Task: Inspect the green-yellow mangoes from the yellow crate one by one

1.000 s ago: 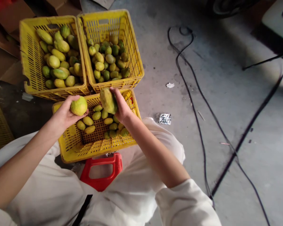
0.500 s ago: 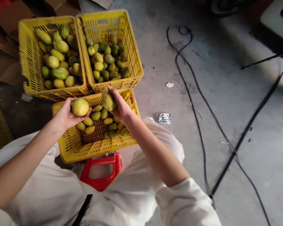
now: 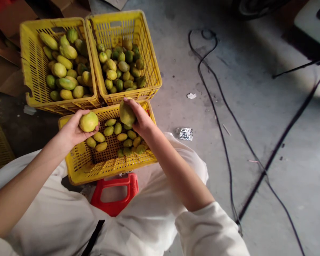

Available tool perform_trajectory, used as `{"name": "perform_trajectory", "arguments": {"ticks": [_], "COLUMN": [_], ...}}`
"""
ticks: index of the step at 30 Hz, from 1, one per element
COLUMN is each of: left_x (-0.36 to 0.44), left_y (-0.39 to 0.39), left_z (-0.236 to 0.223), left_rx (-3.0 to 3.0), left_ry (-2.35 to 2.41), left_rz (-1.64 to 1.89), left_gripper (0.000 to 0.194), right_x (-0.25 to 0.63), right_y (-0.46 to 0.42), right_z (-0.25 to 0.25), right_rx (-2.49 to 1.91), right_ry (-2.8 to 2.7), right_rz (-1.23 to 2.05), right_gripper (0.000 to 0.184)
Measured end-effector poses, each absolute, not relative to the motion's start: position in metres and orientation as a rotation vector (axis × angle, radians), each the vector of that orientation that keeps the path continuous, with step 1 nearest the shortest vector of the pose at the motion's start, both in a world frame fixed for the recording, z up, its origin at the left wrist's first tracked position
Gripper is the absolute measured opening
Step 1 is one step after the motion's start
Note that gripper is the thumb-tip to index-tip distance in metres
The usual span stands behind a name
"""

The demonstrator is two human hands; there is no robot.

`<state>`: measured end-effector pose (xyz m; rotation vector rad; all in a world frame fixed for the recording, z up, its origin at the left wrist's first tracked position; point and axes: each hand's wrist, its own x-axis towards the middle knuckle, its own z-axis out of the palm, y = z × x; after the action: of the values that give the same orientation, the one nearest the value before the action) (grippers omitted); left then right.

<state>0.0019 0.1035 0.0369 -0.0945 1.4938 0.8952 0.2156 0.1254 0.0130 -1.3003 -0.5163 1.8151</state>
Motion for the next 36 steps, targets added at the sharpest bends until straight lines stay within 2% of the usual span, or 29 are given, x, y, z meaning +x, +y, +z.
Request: {"name": "perform_trajectory", "arguments": {"ticks": [3,7,14,19,22,31,36], "left_x": [0.006,0.011,0.010,0.011,0.012,0.010,0.011], "left_y": [0.104,0.104,0.102,0.101,0.101,0.097,0.097], "left_z": [0.042,0.047,0.046,0.048,0.049,0.038,0.044], "left_rx": [-0.107,-0.151,-0.085,-0.070,-0.085,-0.099,-0.024], "left_ry": [1.495,1.460,1.420,1.404,1.429,1.387,1.399], "left_rz": [0.793,0.766,0.819,0.814,0.803,0.905,0.924], "left_gripper": [0.010,0.019,0.016,0.016,0.013,0.039,0.021], "right_x": [0.218,0.218,0.220,0.221,0.223,0.220,0.215], "right_y": [0.128,0.130,0.129,0.130,0.131,0.129,0.127], "right_z": [0.018,0.023,0.021,0.021,0.016,0.019,0.029], "right_rx": [-1.338,-1.368,-1.386,-1.406,-1.375,-1.287,-1.288], "right_ry": [-0.441,-0.355,-0.392,-0.355,-0.371,-0.388,-0.387], "right_rz": [1.770,1.732,1.796,1.833,1.844,1.866,1.867], "right_gripper": [0.028,0.025,0.037,0.034,0.040,0.044,0.043]}}
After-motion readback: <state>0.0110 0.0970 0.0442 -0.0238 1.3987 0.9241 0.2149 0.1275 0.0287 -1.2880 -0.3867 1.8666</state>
